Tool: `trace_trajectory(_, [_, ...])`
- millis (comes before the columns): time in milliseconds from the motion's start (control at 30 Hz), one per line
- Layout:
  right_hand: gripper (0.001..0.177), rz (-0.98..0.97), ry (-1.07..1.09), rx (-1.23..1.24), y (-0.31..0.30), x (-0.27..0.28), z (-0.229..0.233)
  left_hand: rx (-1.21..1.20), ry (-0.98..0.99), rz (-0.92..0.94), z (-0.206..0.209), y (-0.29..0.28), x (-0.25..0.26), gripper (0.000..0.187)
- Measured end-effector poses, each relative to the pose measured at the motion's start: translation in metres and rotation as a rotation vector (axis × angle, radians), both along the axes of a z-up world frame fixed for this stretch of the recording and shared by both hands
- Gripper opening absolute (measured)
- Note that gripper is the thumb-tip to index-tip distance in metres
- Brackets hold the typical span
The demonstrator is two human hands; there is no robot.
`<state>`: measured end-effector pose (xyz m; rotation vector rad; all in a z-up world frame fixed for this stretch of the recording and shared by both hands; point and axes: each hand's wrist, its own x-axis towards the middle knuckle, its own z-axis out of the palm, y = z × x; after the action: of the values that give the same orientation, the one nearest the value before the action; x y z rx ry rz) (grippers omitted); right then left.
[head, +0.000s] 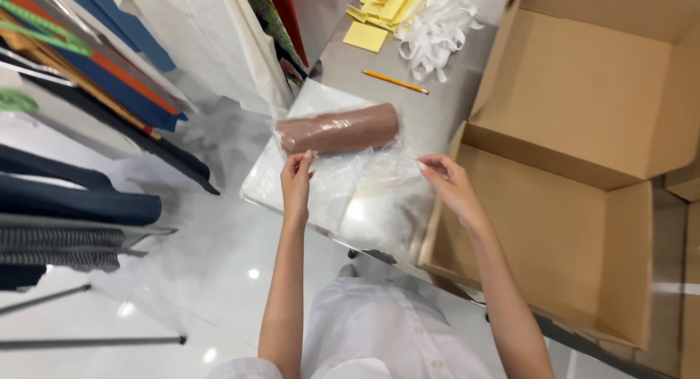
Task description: Packing a rolled item into a cardboard box and tying it with a white ribbon
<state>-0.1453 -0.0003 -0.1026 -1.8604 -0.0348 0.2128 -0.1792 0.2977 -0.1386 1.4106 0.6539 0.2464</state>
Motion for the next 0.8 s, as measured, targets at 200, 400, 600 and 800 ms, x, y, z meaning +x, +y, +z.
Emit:
trace_trajectory(200, [0.053,-0.146,0.037,-0.079,0.049,0.087,-0.086,0.204,0.222,0.056,-0.037,0.069,0.029,0.06])
trace_trajectory(400, [0.072,-0.277,0.263,-0.24,0.071,0.128,-0.103,-0.001,0.402,-0.179,-0.006,0.104,0.055,0.098])
trace_trajectory(600, [0.07,-0.25,0.306,-0.398,0.066,0.163,-0.155,0.048,0.431,-0.298,-0.02,0.116,0.09,0.114])
trace_trajectory(800, [0.04,-0.246,0.09,-0.18,0.061,0.161,-0.168,0.032,0.382,-0.293,0.007,0.094,0.105,0.102])
